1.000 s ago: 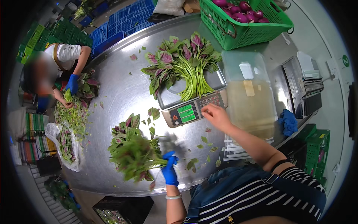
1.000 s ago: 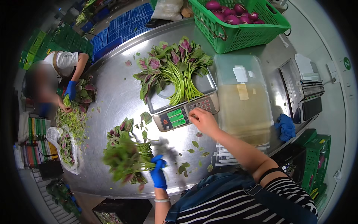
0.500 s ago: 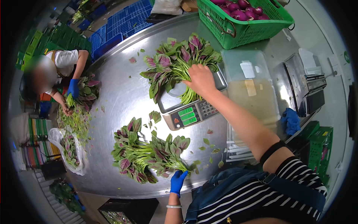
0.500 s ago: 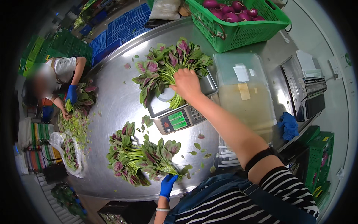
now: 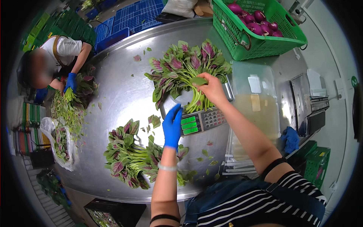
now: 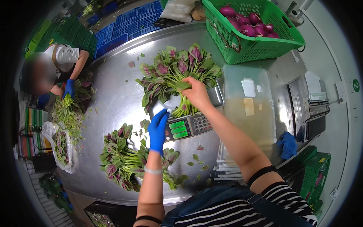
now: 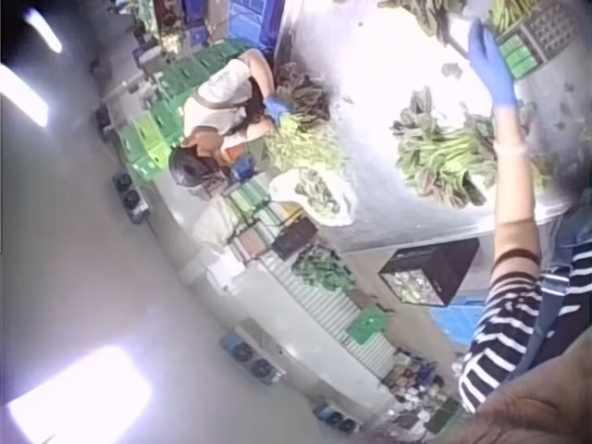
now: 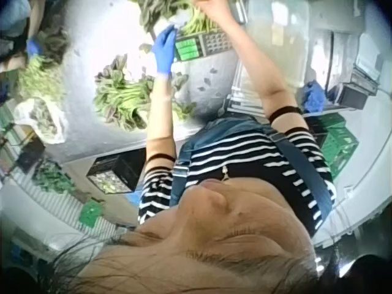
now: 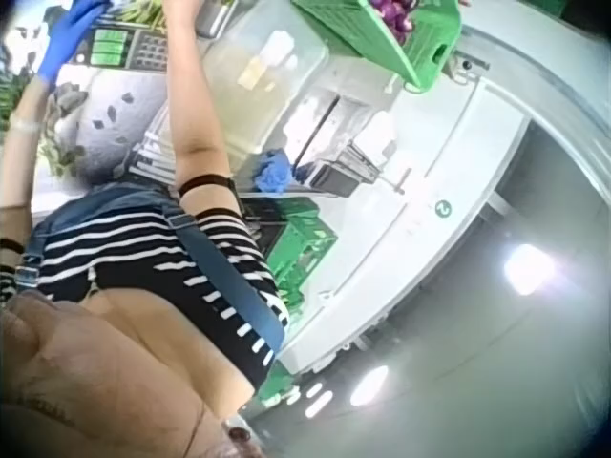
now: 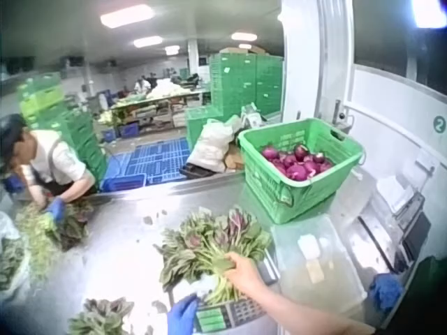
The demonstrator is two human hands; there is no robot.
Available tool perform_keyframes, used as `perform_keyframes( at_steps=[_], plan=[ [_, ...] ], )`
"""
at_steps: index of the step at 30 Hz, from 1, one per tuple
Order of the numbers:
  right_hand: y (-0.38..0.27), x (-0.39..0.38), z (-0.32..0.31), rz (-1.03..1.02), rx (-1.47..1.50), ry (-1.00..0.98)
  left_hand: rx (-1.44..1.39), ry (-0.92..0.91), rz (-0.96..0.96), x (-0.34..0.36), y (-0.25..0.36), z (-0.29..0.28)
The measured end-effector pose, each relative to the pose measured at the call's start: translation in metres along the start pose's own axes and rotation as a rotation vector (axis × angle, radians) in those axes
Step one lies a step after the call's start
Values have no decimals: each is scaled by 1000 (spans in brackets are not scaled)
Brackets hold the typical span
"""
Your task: Packing and weighing bunches of leafy greens into plastic bags.
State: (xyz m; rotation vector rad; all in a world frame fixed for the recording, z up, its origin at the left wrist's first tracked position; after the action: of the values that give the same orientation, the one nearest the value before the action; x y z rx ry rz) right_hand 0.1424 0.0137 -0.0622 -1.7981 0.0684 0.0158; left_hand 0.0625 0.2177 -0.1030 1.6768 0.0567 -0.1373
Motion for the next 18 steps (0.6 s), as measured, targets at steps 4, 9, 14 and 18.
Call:
perform_keyframes(
  at_steps=[4, 9, 14, 18],
  plan=[
    [-22, -2, 16, 226, 291, -52, 67, -60, -36, 73, -29, 31],
    [-4, -3, -18, -183, -344, 185, 243, 23, -133, 90, -16, 69],
    [-9, -10, 7, -103, -645, -35, 204, 81, -105, 81, -19, 58],
    [-7, -11, 15, -96, -755, -77, 161, 116, 78, 72, -11, 58]
  ],
)
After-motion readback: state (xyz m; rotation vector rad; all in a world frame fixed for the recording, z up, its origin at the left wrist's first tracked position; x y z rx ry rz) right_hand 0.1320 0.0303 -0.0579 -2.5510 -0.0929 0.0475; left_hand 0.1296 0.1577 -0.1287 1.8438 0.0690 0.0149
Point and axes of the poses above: each hand's wrist, its own x-axis towards the middle knuckle, its own z-axis out of the palm, y = z × x, the point moved 4 cm from there along x, towards the middle knuckle, and after that the axes turned 2 degrees about -y, right-handed, at the moved point
